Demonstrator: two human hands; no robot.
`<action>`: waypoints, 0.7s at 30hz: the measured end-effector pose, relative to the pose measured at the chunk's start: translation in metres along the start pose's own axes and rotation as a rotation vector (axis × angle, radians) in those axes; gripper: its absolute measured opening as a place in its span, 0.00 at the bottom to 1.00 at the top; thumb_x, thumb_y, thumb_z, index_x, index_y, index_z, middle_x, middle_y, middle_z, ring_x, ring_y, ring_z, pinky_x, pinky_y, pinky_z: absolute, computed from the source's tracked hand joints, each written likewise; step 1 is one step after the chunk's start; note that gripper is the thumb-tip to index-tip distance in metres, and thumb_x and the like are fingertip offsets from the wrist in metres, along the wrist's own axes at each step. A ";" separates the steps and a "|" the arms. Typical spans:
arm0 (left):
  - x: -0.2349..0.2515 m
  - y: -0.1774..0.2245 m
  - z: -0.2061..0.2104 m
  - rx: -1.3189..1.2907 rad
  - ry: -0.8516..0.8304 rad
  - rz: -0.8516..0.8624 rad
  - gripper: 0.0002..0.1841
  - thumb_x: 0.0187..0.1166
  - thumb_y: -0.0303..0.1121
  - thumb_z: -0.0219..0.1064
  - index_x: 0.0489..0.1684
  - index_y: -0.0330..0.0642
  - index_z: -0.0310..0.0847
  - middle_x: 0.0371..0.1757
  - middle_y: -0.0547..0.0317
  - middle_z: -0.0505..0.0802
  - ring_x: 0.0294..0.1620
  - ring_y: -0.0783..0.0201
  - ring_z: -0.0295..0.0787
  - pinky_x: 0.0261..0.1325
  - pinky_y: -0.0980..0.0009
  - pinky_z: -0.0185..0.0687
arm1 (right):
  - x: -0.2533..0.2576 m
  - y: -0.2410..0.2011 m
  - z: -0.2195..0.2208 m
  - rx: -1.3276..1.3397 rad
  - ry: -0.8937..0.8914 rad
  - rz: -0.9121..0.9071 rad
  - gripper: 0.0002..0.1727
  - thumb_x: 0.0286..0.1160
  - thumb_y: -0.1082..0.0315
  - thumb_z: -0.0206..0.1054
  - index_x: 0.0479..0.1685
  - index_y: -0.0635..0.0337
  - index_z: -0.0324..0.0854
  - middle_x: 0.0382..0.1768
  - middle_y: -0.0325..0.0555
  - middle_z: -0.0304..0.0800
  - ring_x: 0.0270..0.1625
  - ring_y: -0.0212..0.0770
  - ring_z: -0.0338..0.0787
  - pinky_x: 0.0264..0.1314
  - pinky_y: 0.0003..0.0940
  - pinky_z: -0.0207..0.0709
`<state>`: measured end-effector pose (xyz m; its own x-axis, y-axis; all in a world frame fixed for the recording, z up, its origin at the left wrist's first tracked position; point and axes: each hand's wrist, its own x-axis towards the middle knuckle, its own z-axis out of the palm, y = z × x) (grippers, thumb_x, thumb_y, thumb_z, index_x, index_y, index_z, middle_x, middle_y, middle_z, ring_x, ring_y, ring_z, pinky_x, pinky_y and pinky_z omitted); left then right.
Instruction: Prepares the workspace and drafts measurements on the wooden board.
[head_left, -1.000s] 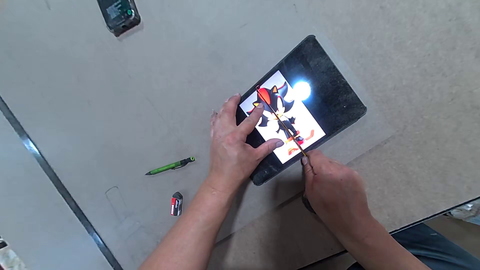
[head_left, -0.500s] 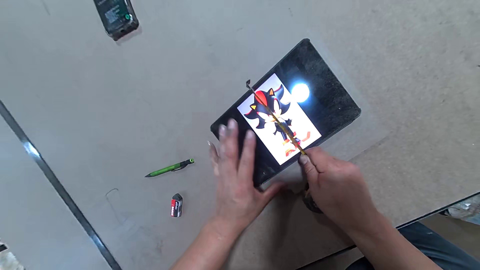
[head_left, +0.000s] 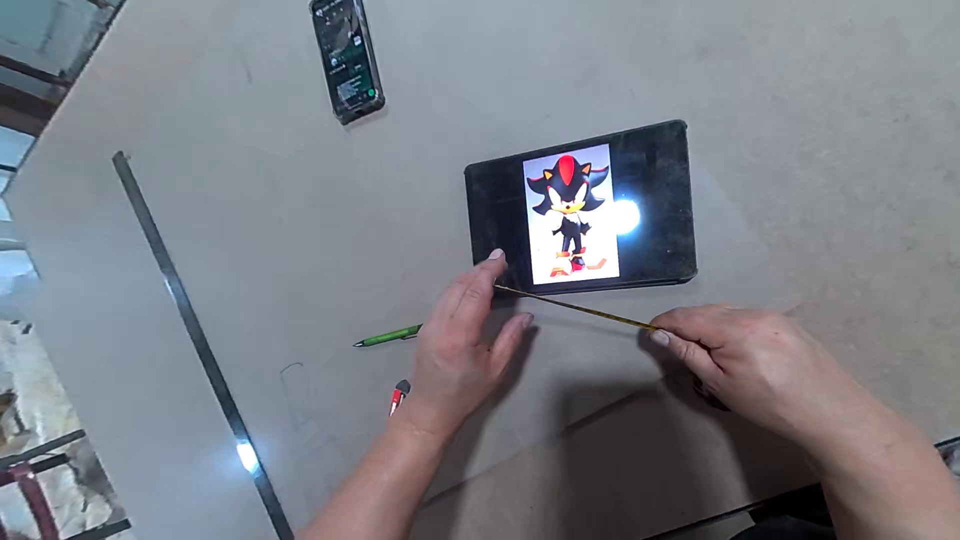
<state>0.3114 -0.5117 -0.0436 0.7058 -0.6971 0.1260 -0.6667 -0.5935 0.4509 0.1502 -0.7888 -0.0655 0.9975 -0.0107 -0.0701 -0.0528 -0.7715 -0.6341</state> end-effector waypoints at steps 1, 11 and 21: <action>-0.002 0.003 -0.001 -0.053 -0.006 -0.008 0.25 0.82 0.37 0.70 0.76 0.36 0.78 0.66 0.49 0.91 0.68 0.59 0.88 0.73 0.59 0.84 | 0.000 0.001 0.000 -0.001 -0.020 -0.003 0.20 0.90 0.48 0.52 0.48 0.38 0.92 0.37 0.25 0.93 0.40 0.27 0.91 0.39 0.33 0.84; -0.009 0.008 -0.002 -0.312 -0.075 0.052 0.17 0.86 0.40 0.66 0.60 0.35 0.87 0.52 0.57 0.94 0.53 0.69 0.92 0.60 0.67 0.91 | 0.002 0.017 -0.019 -0.021 0.001 -0.030 0.18 0.88 0.49 0.56 0.54 0.37 0.94 0.43 0.28 0.95 0.49 0.33 0.91 0.53 0.44 0.81; 0.010 -0.015 0.013 -0.096 0.081 -0.148 0.38 0.82 0.51 0.69 0.86 0.36 0.64 0.75 0.44 0.84 0.76 0.56 0.81 0.80 0.56 0.76 | 0.013 0.025 -0.037 -0.022 0.191 0.141 0.13 0.88 0.62 0.60 0.58 0.48 0.90 0.48 0.45 0.95 0.49 0.45 0.93 0.54 0.56 0.83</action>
<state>0.3252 -0.5146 -0.0606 0.8137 -0.5686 0.1209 -0.5315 -0.6433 0.5511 0.1639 -0.8320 -0.0533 0.9713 -0.2379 -0.0085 -0.1933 -0.7675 -0.6112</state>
